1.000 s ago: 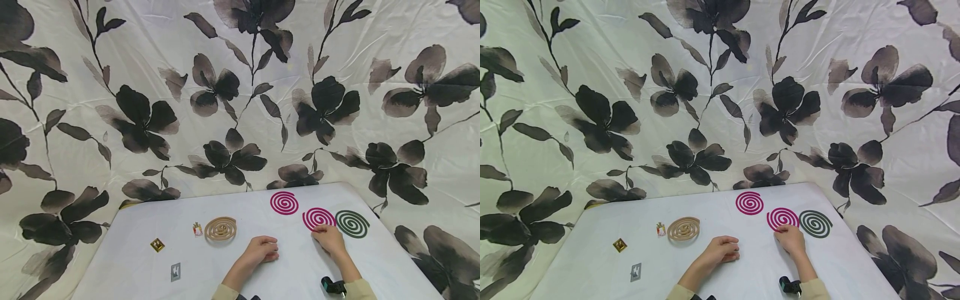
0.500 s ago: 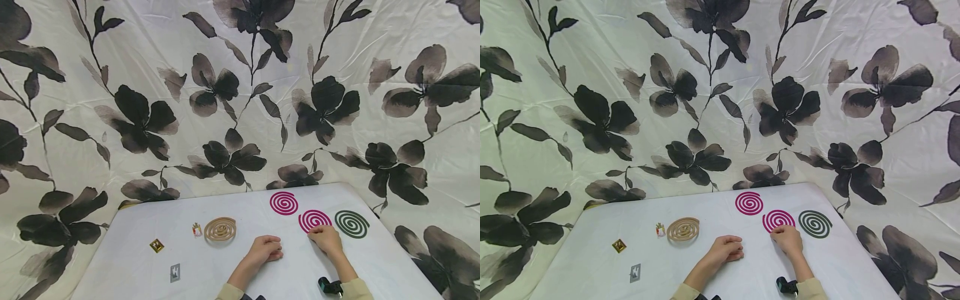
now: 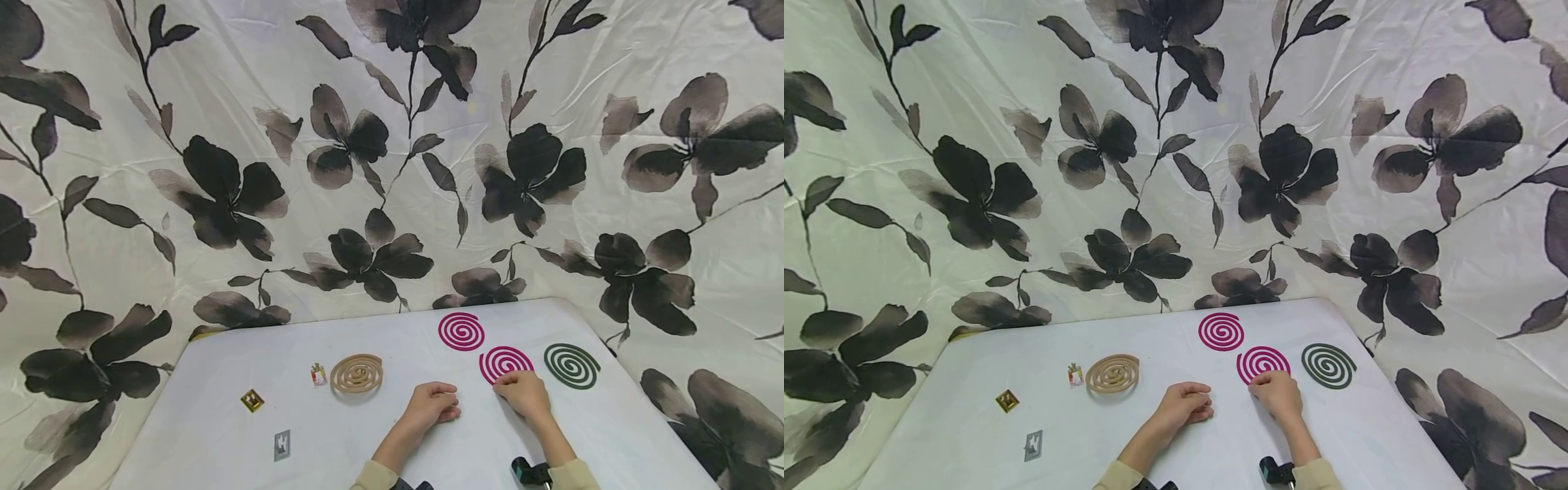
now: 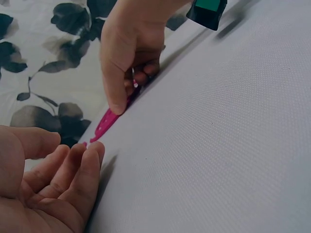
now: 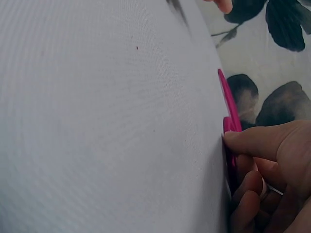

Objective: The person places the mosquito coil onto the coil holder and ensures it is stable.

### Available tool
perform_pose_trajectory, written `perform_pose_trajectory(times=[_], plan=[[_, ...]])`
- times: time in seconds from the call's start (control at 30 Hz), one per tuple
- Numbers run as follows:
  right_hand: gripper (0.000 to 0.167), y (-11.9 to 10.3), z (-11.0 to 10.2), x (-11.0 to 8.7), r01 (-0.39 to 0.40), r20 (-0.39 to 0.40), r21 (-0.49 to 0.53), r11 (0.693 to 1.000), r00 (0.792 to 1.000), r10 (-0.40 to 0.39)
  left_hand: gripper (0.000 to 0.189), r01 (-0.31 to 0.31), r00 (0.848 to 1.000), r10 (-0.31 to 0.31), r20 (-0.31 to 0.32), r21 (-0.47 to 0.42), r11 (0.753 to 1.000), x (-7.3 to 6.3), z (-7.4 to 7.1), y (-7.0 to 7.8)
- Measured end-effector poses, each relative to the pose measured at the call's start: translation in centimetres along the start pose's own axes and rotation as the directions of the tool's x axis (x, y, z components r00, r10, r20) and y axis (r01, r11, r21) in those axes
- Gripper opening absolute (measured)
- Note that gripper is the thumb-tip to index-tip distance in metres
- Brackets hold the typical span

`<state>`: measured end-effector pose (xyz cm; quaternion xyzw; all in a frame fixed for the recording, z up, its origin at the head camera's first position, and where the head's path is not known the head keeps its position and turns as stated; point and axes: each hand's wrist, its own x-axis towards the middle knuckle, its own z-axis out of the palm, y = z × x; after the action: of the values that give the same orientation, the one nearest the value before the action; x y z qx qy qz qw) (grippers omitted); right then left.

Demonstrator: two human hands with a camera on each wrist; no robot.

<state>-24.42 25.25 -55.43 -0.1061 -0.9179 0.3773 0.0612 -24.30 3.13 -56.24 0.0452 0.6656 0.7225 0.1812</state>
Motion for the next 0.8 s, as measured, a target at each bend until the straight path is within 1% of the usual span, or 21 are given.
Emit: perform_pose_trajectory(times=[0.2, 0.43, 0.63, 0.8], plan=[[0.007, -0.4, 0.5, -0.4, 0.004, 0.016, 0.015, 1.000, 1.000, -0.004, 0.024, -0.013, 1.000, 0.013, 0.003, 0.022, 1.000, 0.1, 0.1, -0.1], [0.006, -0.9, 1.0, -0.7, 0.017, 0.023, 0.013, 1.000, 1.000, -0.017, 0.024, -0.006, 1.000, 0.006, -0.006, 0.041, 0.999, 0.2, 0.1, -0.1], [0.005, -1.4, 1.4, -1.0, 0.028, 0.028, 0.001, 1.000, 0.999, -0.028, 0.024, -0.005, 1.000, 0.006, -0.003, 0.057, 0.998, 0.2, 0.2, 0.2], [0.007, -1.8, 2.0, -1.4, 0.056, 0.047, -0.008, 0.998, 0.997, -0.056, 0.024, -0.004, 1.000, 0.004, 0.008, 0.076, 0.997, 0.3, 0.3, 0.4]])
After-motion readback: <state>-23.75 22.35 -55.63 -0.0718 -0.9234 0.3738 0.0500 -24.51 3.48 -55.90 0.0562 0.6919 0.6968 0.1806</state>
